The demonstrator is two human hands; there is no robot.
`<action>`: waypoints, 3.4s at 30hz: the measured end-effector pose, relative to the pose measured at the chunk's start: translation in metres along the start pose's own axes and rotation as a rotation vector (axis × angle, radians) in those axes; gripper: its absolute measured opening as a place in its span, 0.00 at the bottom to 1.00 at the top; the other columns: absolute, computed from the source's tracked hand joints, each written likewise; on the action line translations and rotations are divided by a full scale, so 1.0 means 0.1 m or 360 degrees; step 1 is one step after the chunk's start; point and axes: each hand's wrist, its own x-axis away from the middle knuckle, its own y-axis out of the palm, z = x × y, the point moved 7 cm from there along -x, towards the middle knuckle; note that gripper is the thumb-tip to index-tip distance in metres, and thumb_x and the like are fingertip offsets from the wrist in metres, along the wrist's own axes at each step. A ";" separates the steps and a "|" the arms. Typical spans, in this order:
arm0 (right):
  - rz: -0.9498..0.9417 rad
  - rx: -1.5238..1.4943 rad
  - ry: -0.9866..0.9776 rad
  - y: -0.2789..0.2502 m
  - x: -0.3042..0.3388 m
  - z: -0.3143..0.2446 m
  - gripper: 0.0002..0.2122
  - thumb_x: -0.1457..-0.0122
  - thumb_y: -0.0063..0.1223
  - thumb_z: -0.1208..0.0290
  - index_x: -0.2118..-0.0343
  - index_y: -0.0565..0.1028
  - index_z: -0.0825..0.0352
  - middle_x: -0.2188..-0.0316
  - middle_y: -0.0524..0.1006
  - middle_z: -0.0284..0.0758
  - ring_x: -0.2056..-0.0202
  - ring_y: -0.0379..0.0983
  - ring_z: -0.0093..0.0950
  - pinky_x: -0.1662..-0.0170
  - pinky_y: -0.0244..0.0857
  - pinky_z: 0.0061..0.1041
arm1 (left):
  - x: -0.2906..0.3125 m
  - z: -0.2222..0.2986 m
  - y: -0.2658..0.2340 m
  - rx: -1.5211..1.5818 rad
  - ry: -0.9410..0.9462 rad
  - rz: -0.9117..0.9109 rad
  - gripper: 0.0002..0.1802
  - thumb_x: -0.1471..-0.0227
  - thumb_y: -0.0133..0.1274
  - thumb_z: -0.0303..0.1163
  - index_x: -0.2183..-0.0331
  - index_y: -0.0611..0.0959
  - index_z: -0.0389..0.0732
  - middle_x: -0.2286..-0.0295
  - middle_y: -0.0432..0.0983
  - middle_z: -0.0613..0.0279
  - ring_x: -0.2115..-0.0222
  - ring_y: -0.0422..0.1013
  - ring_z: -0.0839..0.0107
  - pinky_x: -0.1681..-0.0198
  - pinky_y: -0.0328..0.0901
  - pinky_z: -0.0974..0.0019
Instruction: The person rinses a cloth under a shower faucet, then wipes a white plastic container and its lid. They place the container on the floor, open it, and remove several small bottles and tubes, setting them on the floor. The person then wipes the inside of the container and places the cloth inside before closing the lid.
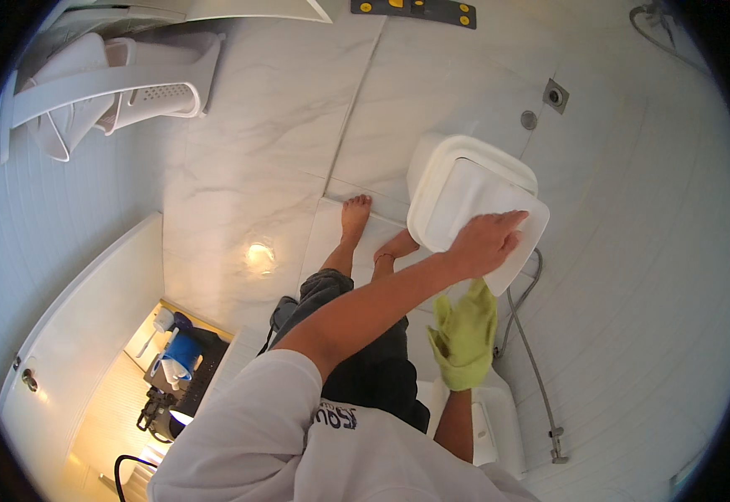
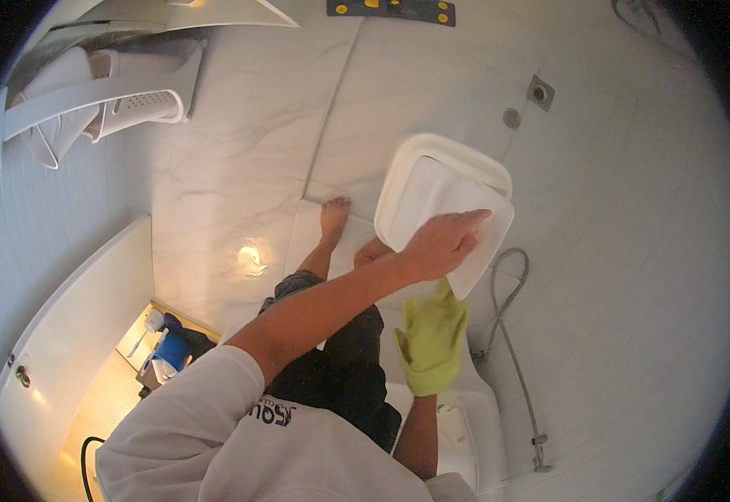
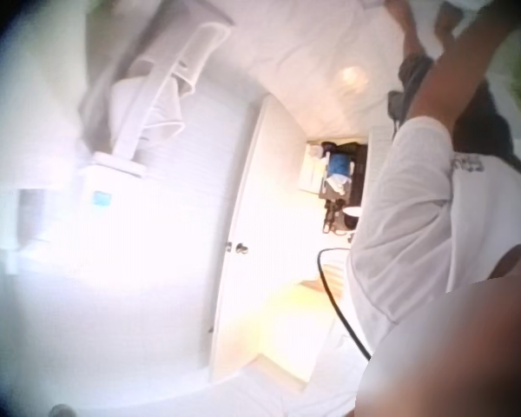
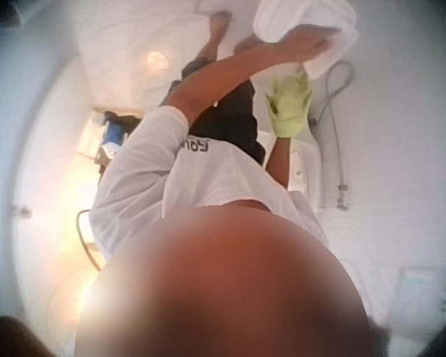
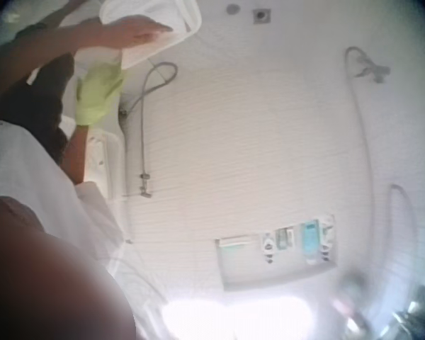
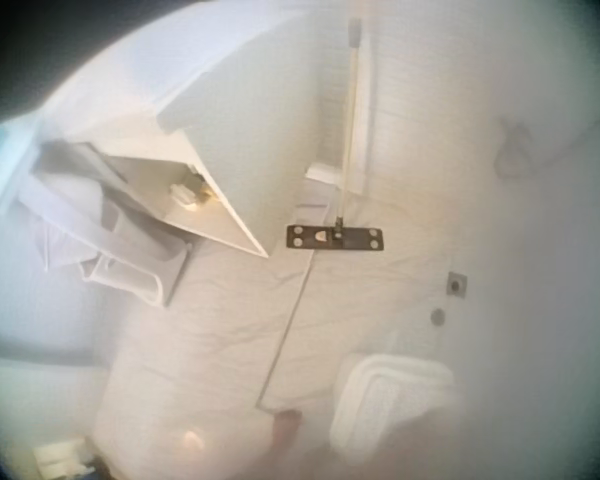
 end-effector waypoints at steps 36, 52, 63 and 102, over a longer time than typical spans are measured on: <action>0.0788 -0.0873 0.0517 0.82 -2.21 -0.36 0.28 0.66 0.55 0.64 0.59 0.64 0.71 0.58 0.62 0.46 0.55 0.56 0.41 0.55 0.54 0.36 | -0.28 -0.76 -0.91 -0.1669 0.0278 0.0927 0.36 0.74 0.62 0.41 0.61 0.63 0.41 0.65 0.58 0.58 0.59 0.54 0.60 0.56 0.45 0.56; 0.1016 -0.1280 0.1297 1.11 -2.46 0.24 0.21 0.49 0.42 0.64 0.53 0.60 0.68 0.60 0.67 0.43 0.62 0.65 0.39 0.59 0.57 0.34 | -1.58 -0.09 -0.25 -0.1806 0.0486 -0.0307 0.53 0.76 0.59 0.58 0.48 0.58 0.45 0.54 0.59 0.53 0.55 0.60 0.56 0.55 0.57 0.58; 0.0814 -0.1408 0.1543 1.13 -2.36 -0.01 0.19 0.47 0.39 0.64 0.54 0.61 0.67 0.54 0.63 0.42 0.53 0.57 0.42 0.52 0.51 0.37 | -1.57 -0.09 -0.27 -0.1956 0.0531 -0.0247 0.54 0.76 0.60 0.57 0.48 0.57 0.46 0.53 0.58 0.51 0.55 0.59 0.53 0.55 0.57 0.56; 0.0202 -0.0028 0.0192 0.52 -3.46 0.62 0.11 0.49 0.38 0.68 0.65 0.71 0.60 0.64 0.71 0.38 0.62 0.67 0.34 0.60 0.60 0.32 | -0.91 -0.15 -0.22 -0.2079 0.1059 -0.0677 0.43 0.76 0.54 0.64 0.56 0.70 0.51 0.53 0.59 0.57 0.54 0.57 0.51 0.57 0.53 0.52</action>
